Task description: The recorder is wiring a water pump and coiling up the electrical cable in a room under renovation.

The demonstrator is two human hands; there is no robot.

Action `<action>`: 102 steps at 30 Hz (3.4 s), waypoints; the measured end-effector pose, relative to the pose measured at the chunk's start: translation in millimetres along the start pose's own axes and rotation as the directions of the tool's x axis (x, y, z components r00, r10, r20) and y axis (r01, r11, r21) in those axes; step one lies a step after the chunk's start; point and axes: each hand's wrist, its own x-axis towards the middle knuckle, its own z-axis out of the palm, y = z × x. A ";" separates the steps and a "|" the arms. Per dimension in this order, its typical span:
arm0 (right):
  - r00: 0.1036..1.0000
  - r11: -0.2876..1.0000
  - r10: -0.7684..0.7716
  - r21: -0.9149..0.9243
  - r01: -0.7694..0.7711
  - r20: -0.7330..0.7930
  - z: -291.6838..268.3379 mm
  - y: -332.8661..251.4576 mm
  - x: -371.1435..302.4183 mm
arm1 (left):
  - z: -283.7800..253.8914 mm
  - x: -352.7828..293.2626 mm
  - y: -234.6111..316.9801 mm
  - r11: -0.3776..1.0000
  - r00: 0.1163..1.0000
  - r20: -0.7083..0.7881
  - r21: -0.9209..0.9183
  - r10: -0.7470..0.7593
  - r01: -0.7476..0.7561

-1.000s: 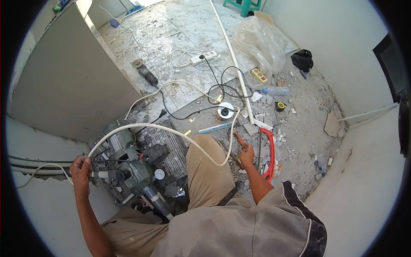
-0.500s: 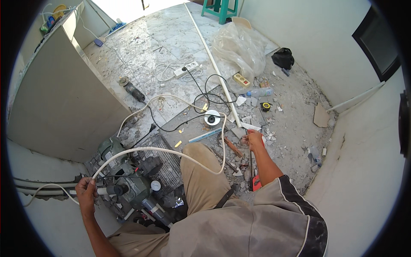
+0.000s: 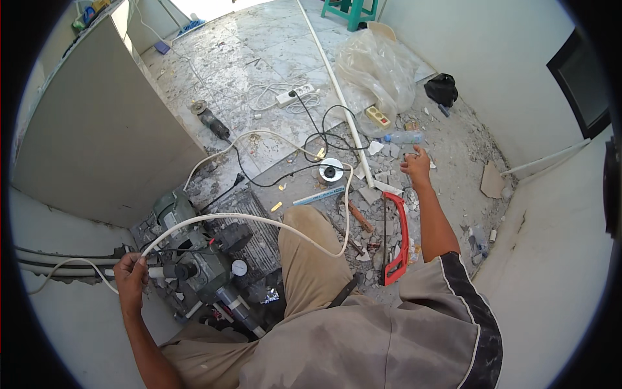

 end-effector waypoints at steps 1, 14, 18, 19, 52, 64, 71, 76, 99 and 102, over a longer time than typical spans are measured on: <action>0.994 0.995 0.094 -0.039 -0.092 0.049 14.7 19.2 -20.1 | 0.4 -1.0 -0.1 1.000 1.000 -0.004 -0.014 0.018 -0.018; 0.432 0.962 -0.203 0.097 0.255 0.879 193.2 -77.5 -269.6 | 43.5 7.2 6.9 0.877 0.993 0.062 0.466 0.100 -0.118; 0.223 0.969 -0.106 0.050 0.242 0.969 244.3 -88.8 -292.7 | 39.0 -3.7 13.1 0.792 0.985 0.163 0.593 0.052 -0.140; 0.238 0.969 -0.101 0.041 0.243 0.966 253.1 -88.4 -293.6 | 37.2 -5.4 14.5 0.795 0.982 0.178 0.587 0.057 -0.153; 0.956 0.929 -0.203 0.350 0.120 0.212 184.6 -102.2 -99.9 | -0.5 -35.7 1.0 0.884 0.986 0.073 0.456 -0.151 0.102; 0.813 0.730 -0.506 0.646 0.225 0.289 161.8 -206.7 -189.3 | -18.9 -40.1 -16.6 0.819 0.983 0.037 0.559 -0.179 0.129; 0.935 0.954 -0.059 0.295 -0.050 0.349 160.0 -90.0 -149.0 | -23.3 -40.4 -19.3 0.847 0.997 -0.020 0.525 -0.078 0.077; 0.944 0.994 0.109 -0.044 -0.101 0.310 163.6 2.6 -121.9 | -21.0 -38.9 -8.7 0.866 0.988 -0.128 0.480 -0.091 0.142; 0.309 0.803 -0.315 0.078 0.591 0.897 267.4 -115.1 -367.3 | -17.4 -31.5 -2.5 0.860 0.966 -0.255 0.502 0.050 0.088; 0.264 0.802 -0.258 0.054 0.594 0.929 271.6 -117.9 -373.7 | -19.0 -26.5 -1.7 0.876 0.950 -0.305 0.473 0.063 0.094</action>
